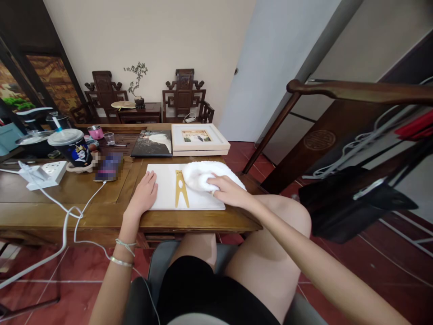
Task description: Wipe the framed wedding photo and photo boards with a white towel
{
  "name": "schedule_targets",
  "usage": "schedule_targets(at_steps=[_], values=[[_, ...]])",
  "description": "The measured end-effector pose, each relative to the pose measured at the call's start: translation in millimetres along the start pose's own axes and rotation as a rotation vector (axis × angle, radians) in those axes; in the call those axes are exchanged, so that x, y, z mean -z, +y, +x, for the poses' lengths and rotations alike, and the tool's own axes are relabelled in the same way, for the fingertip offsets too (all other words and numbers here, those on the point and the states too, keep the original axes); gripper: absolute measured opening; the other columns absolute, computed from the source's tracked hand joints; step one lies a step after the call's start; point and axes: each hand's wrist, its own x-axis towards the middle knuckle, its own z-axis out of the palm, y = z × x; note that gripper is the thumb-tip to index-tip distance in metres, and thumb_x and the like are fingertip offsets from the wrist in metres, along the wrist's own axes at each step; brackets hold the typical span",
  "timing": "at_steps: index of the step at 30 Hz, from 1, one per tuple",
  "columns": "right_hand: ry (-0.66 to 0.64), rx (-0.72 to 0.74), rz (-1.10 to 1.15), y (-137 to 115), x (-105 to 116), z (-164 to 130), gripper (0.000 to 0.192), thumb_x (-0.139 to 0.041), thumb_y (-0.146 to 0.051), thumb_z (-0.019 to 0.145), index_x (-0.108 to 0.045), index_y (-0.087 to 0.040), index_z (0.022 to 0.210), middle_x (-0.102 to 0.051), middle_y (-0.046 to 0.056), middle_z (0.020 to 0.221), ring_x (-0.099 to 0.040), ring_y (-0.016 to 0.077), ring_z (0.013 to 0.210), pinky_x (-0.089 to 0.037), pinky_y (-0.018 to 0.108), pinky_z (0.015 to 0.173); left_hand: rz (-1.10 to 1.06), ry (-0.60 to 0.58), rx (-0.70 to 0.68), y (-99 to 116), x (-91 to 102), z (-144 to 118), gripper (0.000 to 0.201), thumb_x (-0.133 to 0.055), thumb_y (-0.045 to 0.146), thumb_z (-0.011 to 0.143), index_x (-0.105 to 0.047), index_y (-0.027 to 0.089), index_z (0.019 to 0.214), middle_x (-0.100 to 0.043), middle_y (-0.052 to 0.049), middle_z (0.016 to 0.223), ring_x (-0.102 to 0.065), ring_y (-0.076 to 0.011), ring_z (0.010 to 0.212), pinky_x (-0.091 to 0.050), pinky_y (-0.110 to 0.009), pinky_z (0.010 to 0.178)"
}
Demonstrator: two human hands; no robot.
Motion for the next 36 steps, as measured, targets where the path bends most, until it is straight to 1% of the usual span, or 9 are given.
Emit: schedule_targets(at_steps=[4, 8, 11, 15, 19, 23, 29, 32, 36], values=[[0.067, -0.071, -0.052, 18, -5, 41, 0.011, -0.043, -0.014, 0.071, -0.048, -0.023, 0.068, -0.053, 0.002, 0.064, -0.054, 0.0251, 0.075, -0.04, 0.033, 0.075, 0.013, -0.021, 0.017, 1, 1.6, 0, 0.054, -0.028, 0.028, 0.096, -0.043, 0.001, 0.141, -0.037, -0.02, 0.154, -0.026, -0.0295, 0.147, -0.023, -0.048, 0.121], [0.088, -0.098, -0.074, 19, -7, 53, 0.013, -0.043, -0.012, 0.07, -0.051, -0.023, 0.069, -0.054, 0.003, 0.063, -0.053, 0.0257, 0.077, -0.039, 0.033, 0.08, -0.002, -0.011, 0.012, 0, 1.7, 0, 0.053, -0.03, 0.029, 0.097, -0.044, 0.005, 0.142, -0.038, -0.017, 0.154, -0.027, -0.0284, 0.147, -0.023, -0.048, 0.121], [0.072, -0.051, -0.087, 9, -8, 35, 0.016, -0.043, -0.01, 0.07, -0.053, -0.022, 0.07, -0.053, 0.002, 0.062, -0.053, 0.0255, 0.076, -0.039, 0.036, 0.085, -0.001, -0.006, 0.012, -1, 0.1, 0, 0.054, -0.029, 0.028, 0.096, -0.044, 0.003, 0.141, -0.038, -0.019, 0.153, -0.027, -0.0288, 0.147, -0.023, -0.048, 0.121], [0.012, 0.005, -0.112, -19, -1, -14, 0.021, -0.043, -0.006, 0.067, -0.056, -0.021, 0.073, -0.055, 0.004, 0.067, -0.056, 0.0263, 0.081, -0.042, 0.037, 0.086, 0.001, 0.002, 0.0, -1, -1.0, 1, 0.053, -0.029, 0.028, 0.096, -0.044, 0.005, 0.142, -0.039, -0.018, 0.153, -0.027, -0.0286, 0.147, -0.024, -0.05, 0.121], [-0.098, -0.01, -0.062, -48, 15, -61, 0.027, -0.042, -0.005, 0.068, -0.061, -0.021, 0.078, -0.063, 0.006, 0.082, -0.06, 0.0273, 0.092, -0.044, 0.035, 0.083, 0.023, -0.018, 0.013, 1, 0.8, 1, 0.055, -0.029, 0.027, 0.096, -0.043, -0.001, 0.141, -0.038, -0.021, 0.153, -0.026, -0.0296, 0.147, -0.023, -0.047, 0.121], [-0.132, 0.003, -0.011, -52, 21, -75, 0.029, -0.042, -0.006, 0.069, -0.062, -0.021, 0.082, -0.065, 0.008, 0.093, -0.058, 0.028, 0.105, -0.044, 0.034, 0.085, 0.024, -0.027, 0.013, 3, 3.1, 0, 0.055, -0.028, 0.026, 0.096, -0.043, -0.001, 0.141, -0.037, -0.021, 0.153, -0.026, -0.0296, 0.147, -0.023, -0.047, 0.121], [-0.041, 0.0, 0.038, -22, 6, -24, 0.012, -0.041, -0.012, 0.069, -0.046, -0.023, 0.066, -0.048, 0.0, 0.063, -0.05, 0.0211, 0.068, -0.041, 0.032, 0.073, -0.002, -0.015, 0.014, 1, 1.5, 0, 0.055, -0.028, 0.029, 0.096, -0.043, 0.003, 0.142, -0.038, -0.019, 0.154, -0.026, -0.0285, 0.147, -0.022, -0.046, 0.122], [0.079, -0.053, 0.083, -8, -6, 15, 0.01, -0.042, -0.016, 0.071, -0.042, -0.023, 0.065, -0.049, 0.0, 0.063, -0.049, 0.0209, 0.067, -0.04, 0.032, 0.075, -0.006, -0.003, 0.02, 1, 0.1, 0, 0.055, -0.029, 0.029, 0.096, -0.043, 0.004, 0.142, -0.038, -0.018, 0.154, -0.027, -0.0282, 0.147, -0.023, -0.046, 0.121], [0.183, -0.15, 0.053, -8, -22, 56, 0.012, -0.042, -0.013, 0.071, -0.05, -0.022, 0.072, -0.062, 0.004, 0.074, -0.056, 0.0245, 0.077, -0.039, 0.035, 0.085, 0.002, -0.011, 0.028, 3, 1.3, -1, 0.055, -0.029, 0.028, 0.096, -0.043, 0.001, 0.141, -0.038, -0.02, 0.153, -0.027, -0.0294, 0.147, -0.023, -0.048, 0.121]])
